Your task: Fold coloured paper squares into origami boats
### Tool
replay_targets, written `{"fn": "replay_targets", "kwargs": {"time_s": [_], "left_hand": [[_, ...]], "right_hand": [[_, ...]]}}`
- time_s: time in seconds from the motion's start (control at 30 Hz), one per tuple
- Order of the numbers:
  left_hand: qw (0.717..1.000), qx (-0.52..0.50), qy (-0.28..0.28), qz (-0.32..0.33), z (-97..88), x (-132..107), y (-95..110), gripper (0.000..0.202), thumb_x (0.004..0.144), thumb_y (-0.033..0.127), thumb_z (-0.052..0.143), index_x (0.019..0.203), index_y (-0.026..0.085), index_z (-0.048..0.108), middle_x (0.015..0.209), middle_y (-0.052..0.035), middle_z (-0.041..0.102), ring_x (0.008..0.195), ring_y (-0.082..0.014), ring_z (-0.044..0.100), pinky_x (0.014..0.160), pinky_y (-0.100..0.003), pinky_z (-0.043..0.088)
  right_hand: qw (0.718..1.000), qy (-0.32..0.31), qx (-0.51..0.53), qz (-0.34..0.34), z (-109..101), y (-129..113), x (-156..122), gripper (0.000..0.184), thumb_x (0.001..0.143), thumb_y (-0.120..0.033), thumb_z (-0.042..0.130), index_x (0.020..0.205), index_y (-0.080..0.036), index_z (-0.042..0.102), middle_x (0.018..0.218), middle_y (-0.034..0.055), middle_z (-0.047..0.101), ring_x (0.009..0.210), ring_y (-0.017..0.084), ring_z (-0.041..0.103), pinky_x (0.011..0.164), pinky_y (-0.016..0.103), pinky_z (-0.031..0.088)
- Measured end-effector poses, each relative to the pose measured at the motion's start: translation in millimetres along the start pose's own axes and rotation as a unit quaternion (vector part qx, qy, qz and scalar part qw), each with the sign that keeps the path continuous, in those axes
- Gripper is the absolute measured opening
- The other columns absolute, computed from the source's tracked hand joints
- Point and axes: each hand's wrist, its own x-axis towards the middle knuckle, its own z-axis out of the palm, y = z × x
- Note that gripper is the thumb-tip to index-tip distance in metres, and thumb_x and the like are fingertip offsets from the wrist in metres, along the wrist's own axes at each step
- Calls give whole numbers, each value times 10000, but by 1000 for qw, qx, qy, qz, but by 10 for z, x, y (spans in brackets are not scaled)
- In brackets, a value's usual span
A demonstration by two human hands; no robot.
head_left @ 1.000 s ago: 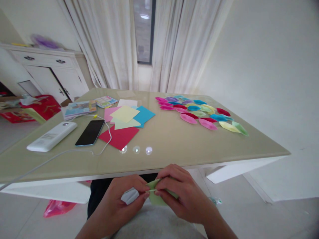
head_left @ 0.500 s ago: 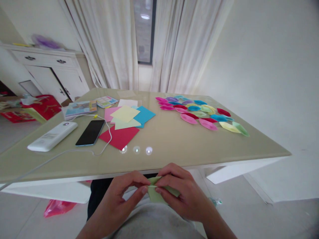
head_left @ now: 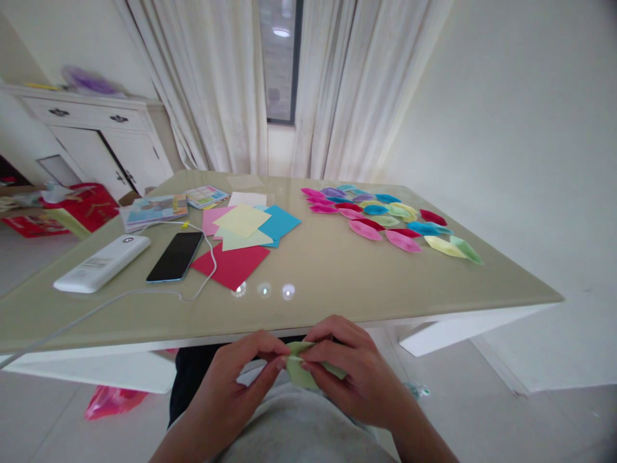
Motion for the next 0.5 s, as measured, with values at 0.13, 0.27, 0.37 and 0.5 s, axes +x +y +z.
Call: {"fn": "replay_targets", "kwargs": {"time_s": [0.13, 0.27, 0.37, 0.5], "left_hand": [[1000, -22, 11, -3, 28, -2, -23, 97, 998, 203, 669, 994, 243, 757, 863, 2, 784, 765, -139, 748, 736, -183, 587], [999, -40, 29, -11, 37, -44, -78, 99, 969, 198, 723, 1031, 259, 770, 887, 7, 808, 774, -143, 773, 736, -178, 605], [997, -56, 52, -10, 34, -47, -70, 162, 930, 188, 775, 1066, 274, 755, 923, 17, 820, 803, -148, 793, 764, -184, 625], [997, -57, 50, 11, 44, 3, -14, 140, 924, 158, 776, 1016, 261, 754, 935, 8, 810, 800, -135, 778, 768, -178, 616]], "right_hand": [[1000, 5, 11, -3, -12, -11, 7, 97, 996, -167, 696, 1036, -233, 754, 1063, 48, 739, 961, 175, 693, 838, 294, 535], [1000, 11, 19, 9, 2, 1, -3, 118, 989, -159, 694, 1043, -235, 766, 1080, 55, 738, 972, 176, 700, 831, 285, 546], [999, 19, 21, 21, 11, 14, -14, 133, 984, -151, 699, 1059, -233, 773, 1078, 58, 738, 970, 174, 704, 832, 281, 548], [999, 28, 15, 22, 8, 7, -12, 129, 978, -164, 716, 1072, -228, 776, 1078, 65, 735, 968, 180, 704, 827, 285, 555]]}}
